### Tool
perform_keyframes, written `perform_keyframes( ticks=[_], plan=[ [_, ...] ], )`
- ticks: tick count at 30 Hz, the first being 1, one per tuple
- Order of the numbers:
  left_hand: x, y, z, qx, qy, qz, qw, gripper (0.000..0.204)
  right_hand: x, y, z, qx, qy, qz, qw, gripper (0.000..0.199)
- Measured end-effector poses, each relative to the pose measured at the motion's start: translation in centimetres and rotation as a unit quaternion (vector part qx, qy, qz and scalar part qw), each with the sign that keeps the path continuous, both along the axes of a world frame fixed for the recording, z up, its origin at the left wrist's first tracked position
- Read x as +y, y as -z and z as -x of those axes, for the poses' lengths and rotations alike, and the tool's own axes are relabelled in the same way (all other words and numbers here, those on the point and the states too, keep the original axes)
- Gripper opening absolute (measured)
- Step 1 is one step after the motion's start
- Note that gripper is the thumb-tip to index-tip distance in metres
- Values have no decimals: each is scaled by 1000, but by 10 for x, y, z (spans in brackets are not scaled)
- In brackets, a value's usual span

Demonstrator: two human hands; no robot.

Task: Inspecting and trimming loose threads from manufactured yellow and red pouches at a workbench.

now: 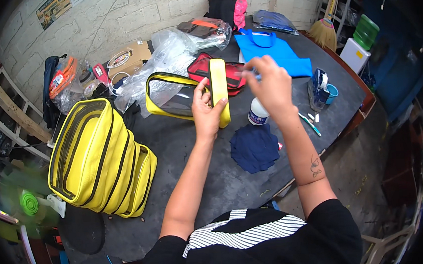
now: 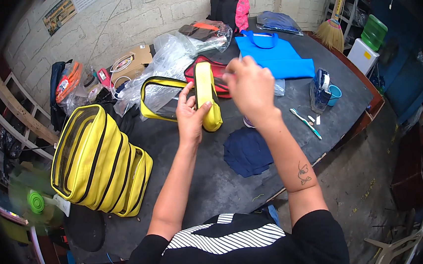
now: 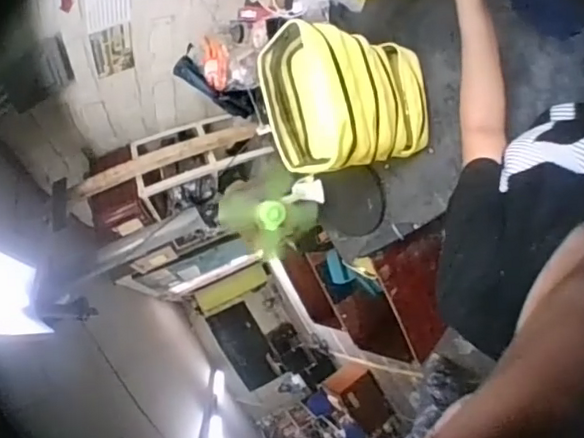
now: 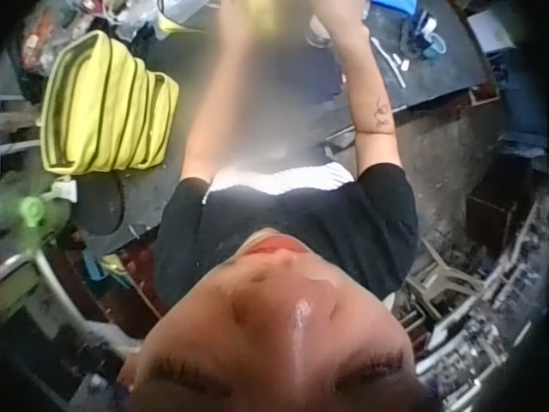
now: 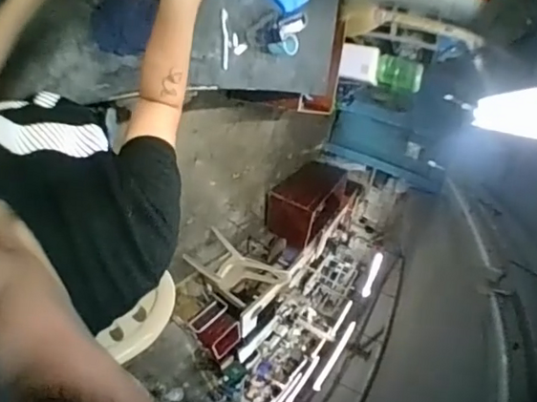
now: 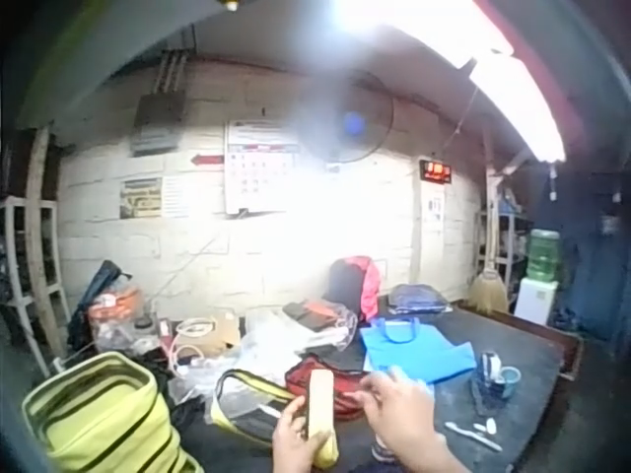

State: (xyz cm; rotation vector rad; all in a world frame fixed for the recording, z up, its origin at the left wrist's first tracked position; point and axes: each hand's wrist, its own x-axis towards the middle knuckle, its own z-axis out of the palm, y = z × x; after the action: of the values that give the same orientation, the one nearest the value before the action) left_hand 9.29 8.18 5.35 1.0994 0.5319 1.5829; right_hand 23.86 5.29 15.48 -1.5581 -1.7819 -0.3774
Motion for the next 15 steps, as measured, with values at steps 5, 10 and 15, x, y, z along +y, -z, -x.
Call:
perform_keyframes(
  ticks=[5,10,15],
  plan=[
    [-7,-33,35,12,164,47,985,46,36,34,-54,241,-202,41,948,65],
    [5,-42,67,39,280,67,957,50,54,89,-66,388,-400,269,786,48],
    [13,-5,97,-76,332,98,935,58,66,113,-80,605,-261,202,725,24]
  ],
)
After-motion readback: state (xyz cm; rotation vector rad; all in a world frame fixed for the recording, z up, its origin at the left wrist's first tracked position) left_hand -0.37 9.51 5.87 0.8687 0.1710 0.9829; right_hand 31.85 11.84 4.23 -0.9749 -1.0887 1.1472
